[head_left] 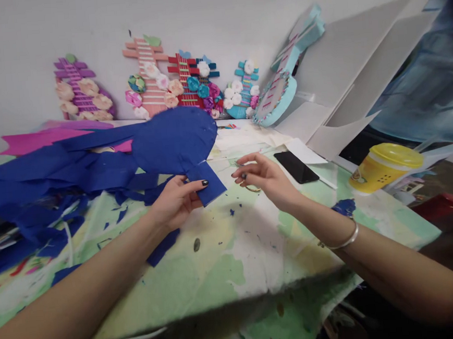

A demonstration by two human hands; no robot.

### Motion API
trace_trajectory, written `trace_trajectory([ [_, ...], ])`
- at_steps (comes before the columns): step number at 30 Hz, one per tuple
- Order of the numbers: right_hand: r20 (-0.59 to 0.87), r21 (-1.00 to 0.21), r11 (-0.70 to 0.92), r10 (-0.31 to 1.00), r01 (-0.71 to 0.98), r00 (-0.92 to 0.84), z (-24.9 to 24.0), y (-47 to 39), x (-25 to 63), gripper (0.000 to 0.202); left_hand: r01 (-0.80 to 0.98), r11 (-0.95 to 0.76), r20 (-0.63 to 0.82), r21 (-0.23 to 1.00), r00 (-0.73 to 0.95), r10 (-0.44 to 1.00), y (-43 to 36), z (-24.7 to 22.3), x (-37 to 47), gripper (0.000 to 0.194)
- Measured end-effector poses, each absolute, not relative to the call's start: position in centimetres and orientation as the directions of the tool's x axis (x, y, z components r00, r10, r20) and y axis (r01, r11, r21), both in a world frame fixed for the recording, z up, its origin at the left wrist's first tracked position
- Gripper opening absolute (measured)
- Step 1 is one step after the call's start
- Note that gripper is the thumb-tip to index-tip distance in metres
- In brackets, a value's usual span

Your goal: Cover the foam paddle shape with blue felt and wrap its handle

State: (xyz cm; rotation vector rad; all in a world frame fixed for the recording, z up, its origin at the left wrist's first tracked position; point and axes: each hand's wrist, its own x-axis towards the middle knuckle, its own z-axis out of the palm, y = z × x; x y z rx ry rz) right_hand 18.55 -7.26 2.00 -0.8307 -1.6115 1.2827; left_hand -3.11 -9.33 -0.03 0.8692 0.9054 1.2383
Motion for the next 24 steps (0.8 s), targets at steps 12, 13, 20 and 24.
trace_trajectory([
  [12,0.389,-0.885,0.453,0.847,0.109,-0.361,0.5,-10.5,15.9,0.045,-0.489,0.301,-0.25,0.819,0.169,0.953,-10.0,0.4,-2.4,0.007],
  [13,0.401,-0.875,0.467,0.848,0.13,-0.347,0.5,-10.5,15.9,0.046,-0.495,0.297,-0.248,0.816,0.164,0.955,-10.0,0.4,-2.4,0.007],
  [20,0.482,-0.778,0.563,0.819,0.278,-0.31,0.4,-10.9,15.3,0.051,-0.543,0.247,-0.206,0.802,0.137,0.969,-10.1,0.1,-2.2,0.008],
  [24,0.511,-0.753,0.583,0.811,0.307,-0.286,0.4,-11.0,14.8,0.054,-0.525,0.242,-0.2,0.816,0.136,0.97,-10.2,0.2,-2.1,0.009],
])
